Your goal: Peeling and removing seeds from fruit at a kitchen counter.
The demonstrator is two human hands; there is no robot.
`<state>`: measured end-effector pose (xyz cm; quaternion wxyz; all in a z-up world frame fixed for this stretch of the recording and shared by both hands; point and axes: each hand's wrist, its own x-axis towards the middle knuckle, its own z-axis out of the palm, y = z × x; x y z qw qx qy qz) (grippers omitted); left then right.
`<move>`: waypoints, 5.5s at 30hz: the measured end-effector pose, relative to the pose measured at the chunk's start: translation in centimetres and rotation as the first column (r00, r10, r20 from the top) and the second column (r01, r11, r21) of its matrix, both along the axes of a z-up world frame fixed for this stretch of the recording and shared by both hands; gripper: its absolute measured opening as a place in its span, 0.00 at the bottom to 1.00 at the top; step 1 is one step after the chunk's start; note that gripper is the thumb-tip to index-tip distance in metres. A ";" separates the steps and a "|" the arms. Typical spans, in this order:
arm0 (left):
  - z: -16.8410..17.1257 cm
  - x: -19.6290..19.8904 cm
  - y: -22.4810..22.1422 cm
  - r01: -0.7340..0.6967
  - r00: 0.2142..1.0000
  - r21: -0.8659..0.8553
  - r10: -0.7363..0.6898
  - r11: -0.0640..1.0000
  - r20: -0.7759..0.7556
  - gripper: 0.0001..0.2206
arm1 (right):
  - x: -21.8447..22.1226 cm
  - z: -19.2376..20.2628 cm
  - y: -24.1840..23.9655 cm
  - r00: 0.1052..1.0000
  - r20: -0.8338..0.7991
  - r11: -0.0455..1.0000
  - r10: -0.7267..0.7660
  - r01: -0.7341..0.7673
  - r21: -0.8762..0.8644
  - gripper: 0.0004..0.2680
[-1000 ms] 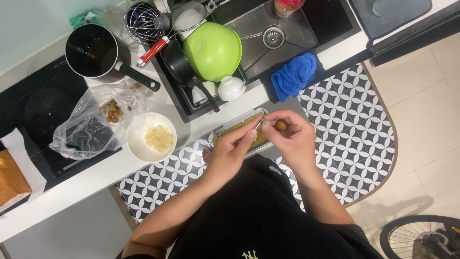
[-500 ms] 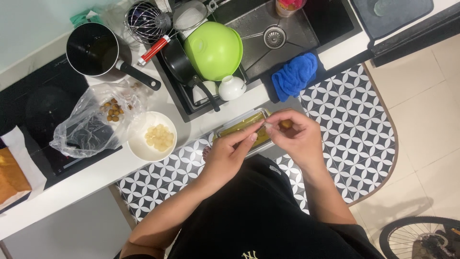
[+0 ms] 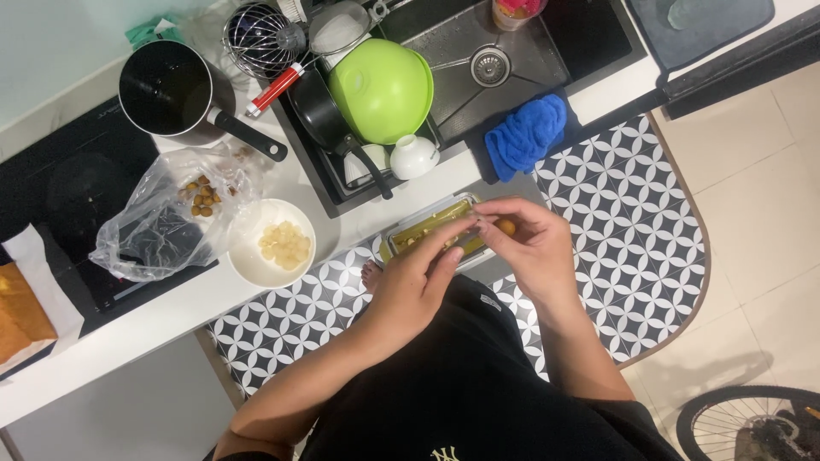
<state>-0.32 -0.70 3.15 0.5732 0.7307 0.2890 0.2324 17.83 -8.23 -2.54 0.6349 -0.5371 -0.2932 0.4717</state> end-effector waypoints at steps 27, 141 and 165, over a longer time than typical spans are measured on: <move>-7.7 0.7 -0.1 0.152 0.832 0.229 0.000 0.962 -0.554 0.19 | -0.6 -9.6 -0.7 0.994 -0.089 0.984 0.066 -0.079 -0.161 0.09; -17.0 -2.2 0.6 -0.102 0.849 -0.298 -0.073 0.949 -0.524 0.19 | -0.8 -11.3 -3.0 0.852 -0.516 0.992 0.092 -0.125 -0.029 0.11; -11.3 -1.4 0.4 -0.178 0.983 -0.791 0.146 0.586 -0.112 0.18 | -2.8 -11.8 -2.1 0.968 -0.248 0.995 0.033 -0.008 0.103 0.08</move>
